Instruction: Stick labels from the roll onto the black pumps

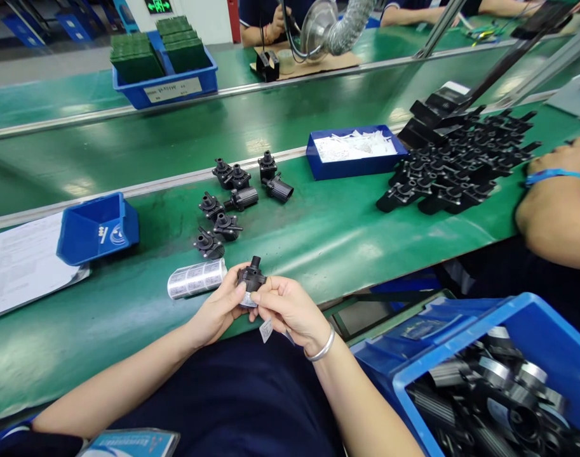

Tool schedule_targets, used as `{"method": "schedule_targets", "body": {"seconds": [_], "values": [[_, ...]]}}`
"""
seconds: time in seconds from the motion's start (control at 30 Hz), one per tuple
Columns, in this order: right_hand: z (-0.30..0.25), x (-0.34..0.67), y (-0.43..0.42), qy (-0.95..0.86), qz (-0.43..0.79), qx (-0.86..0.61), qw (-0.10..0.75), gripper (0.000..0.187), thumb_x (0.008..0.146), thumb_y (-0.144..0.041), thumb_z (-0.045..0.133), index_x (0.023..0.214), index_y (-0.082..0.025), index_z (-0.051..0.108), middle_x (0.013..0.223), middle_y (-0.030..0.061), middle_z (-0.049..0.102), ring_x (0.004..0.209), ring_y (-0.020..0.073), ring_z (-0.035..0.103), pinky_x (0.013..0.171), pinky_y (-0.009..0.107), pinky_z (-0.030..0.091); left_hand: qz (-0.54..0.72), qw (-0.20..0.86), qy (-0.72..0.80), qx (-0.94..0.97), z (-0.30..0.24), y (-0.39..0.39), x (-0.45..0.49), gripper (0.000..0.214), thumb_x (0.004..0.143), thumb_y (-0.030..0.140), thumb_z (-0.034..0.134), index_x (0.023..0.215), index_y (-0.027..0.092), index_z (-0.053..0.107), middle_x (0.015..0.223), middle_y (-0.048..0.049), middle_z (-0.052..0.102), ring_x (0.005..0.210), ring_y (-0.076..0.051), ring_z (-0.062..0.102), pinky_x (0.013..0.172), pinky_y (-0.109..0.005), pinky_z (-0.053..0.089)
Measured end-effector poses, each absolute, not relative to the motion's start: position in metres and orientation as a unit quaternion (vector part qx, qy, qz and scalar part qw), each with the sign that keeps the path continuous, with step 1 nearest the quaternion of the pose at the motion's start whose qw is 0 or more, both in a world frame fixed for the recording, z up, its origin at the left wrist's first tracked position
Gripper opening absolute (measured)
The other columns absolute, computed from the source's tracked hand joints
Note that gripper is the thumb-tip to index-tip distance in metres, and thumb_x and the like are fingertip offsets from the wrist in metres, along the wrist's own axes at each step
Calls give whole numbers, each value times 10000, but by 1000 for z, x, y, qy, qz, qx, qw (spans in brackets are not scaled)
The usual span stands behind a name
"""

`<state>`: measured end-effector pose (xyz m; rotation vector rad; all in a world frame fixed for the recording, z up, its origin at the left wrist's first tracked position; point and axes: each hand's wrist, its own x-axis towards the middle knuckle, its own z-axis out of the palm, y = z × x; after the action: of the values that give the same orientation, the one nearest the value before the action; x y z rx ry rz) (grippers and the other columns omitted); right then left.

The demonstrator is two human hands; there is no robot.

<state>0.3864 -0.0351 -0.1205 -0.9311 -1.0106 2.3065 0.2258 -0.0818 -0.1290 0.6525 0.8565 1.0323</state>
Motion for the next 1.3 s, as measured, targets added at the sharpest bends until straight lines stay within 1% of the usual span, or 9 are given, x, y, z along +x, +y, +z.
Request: {"method": "schedule_targets", "body": {"seconds": [0.2,0.3,0.43,0.53,0.63,0.73,0.93,1.13,1.3], "values": [[-115,394,-35,-379,820,-370,217,329,811,-422,693,710,-162,519,482,-41,581,260,9,293,280,140,143,482,732,379,297,-128,-81,227,439,899,355,593,1261,261,362,998,-26,534,737,-130,577,654,-300,490],[-113,407,-33,-378,794,-405,251,299,831,-429,673,788,-165,540,474,-61,550,262,10,281,287,141,145,497,725,369,303,-129,-80,228,432,889,298,603,1239,248,355,908,-3,538,669,-111,569,617,-289,493],[-116,420,-32,-369,790,-409,270,291,850,-417,657,783,-173,514,479,-59,542,273,8,279,304,138,153,519,673,424,314,-131,-78,235,495,761,188,705,1132,237,382,815,42,522,498,-63,495,473,-230,454],[-117,422,-31,-360,796,-398,279,283,858,-397,651,759,-180,498,468,-68,519,274,7,266,314,142,179,508,647,477,309,-128,-76,241,489,724,190,718,1079,232,385,788,54,509,461,-68,478,422,-229,444],[-117,420,-29,-344,804,-386,295,308,870,-367,643,700,-190,458,450,-80,483,271,8,253,318,150,189,472,626,501,367,-124,-76,236,467,800,268,680,1142,219,365,762,44,546,547,-111,566,591,-294,502],[-117,418,-26,-333,811,-378,297,318,877,-343,640,676,-190,447,457,-75,482,271,9,259,310,152,157,441,564,535,448,-123,-80,216,407,905,351,559,1214,191,348,731,19,576,688,-149,597,761,-329,479],[-121,412,-21,-335,820,-361,290,316,883,-334,640,679,-181,453,465,-81,461,288,-1,237,330,153,186,384,400,635,538,-126,-102,160,437,885,341,584,1273,236,411,1107,-58,577,976,-203,572,889,-340,421],[-119,404,-18,-301,847,-309,310,276,911,-273,595,691,-181,457,514,-75,460,310,-3,197,335,154,184,397,471,579,534,-118,-96,179,436,821,296,671,1196,235,456,1044,-35,603,926,-185,598,842,-304,453],[-107,422,-21,-270,846,-269,373,187,920,-217,555,745,-197,491,531,-72,438,344,23,163,344,167,169,471,486,498,542,-133,-42,233,464,728,193,744,1081,212,444,1074,-56,623,1013,-199,609,922,-331,446]]}}
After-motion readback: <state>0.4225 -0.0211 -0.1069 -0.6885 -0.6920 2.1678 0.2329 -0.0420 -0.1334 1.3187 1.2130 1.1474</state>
